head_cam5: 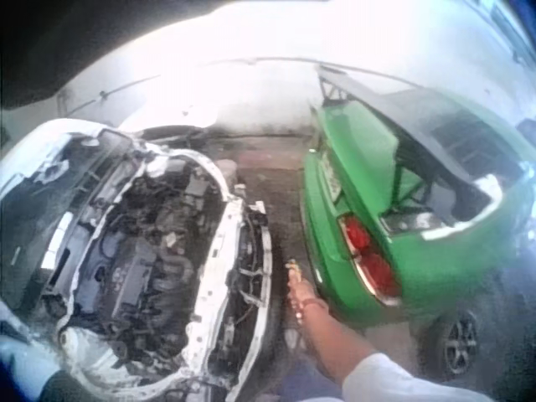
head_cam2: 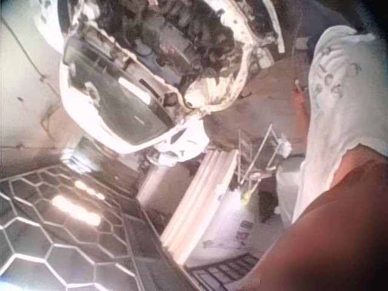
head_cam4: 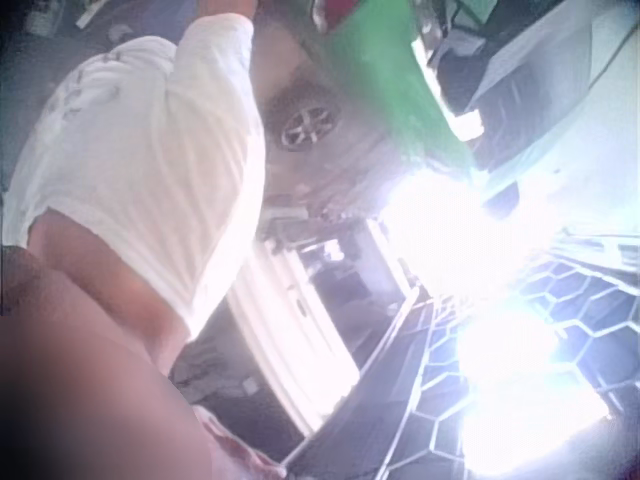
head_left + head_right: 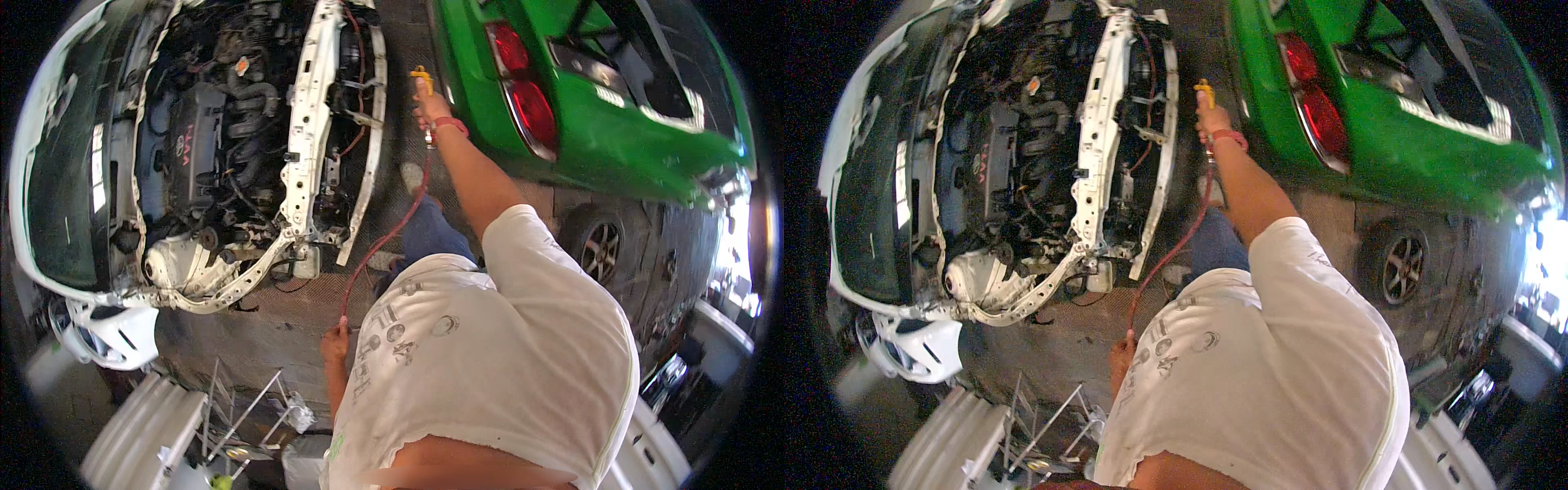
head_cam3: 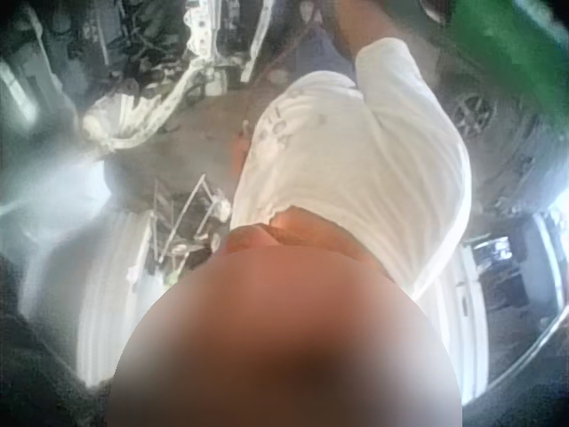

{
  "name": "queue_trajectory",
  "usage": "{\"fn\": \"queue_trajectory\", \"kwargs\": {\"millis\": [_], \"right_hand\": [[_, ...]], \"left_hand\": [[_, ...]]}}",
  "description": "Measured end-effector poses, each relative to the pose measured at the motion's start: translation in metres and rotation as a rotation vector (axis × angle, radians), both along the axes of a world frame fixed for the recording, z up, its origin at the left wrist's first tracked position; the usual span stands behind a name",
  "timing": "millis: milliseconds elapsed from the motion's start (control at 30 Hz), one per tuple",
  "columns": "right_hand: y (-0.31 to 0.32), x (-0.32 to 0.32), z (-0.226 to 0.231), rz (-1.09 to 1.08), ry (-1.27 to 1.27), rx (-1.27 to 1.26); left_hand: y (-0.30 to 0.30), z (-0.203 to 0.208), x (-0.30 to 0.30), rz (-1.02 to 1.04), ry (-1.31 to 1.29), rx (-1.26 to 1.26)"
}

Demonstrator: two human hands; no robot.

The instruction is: The person uses a handheld air blower to clean dust and debris from the exposed engine bay and front frame of a white car with its hood open. They move the nozzle across various surfaces, including the radiator support, inner fenders, and around the engine components, then set the tool down and walk away.

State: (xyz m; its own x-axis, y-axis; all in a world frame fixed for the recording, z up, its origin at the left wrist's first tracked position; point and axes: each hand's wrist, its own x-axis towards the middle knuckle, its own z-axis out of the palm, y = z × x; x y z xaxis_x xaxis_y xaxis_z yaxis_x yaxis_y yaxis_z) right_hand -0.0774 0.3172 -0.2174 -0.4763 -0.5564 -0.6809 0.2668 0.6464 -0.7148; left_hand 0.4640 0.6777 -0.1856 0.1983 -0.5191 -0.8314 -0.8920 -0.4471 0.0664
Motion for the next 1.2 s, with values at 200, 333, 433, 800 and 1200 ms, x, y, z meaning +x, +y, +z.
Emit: {"fn": "queue_trajectory", "kwargs": {"millis": [200,333,433,800,1200], "right_hand": [[-0.128,-0.067,-0.044,0.114,-0.031,0.023],[-0.230,-0.103,-0.063,0.249,0.060,0.029],[-0.292,-0.120,-0.061,0.353,0.048,-0.058],[-0.254,-0.018,-0.009,0.558,-0.160,-0.180],[0.115,0.249,0.128,1.547,-0.407,-0.267]], "left_hand": [[-0.051,0.017,-0.114,0.080,0.016,0.055],[-0.076,0.046,-0.207,0.283,0.089,0.005],[-0.094,0.058,-0.246,0.450,0.231,0.059],[-0.005,0.053,-0.314,0.836,-0.080,-0.096],[0.309,-0.026,-0.538,1.607,-0.693,-0.600]]}}
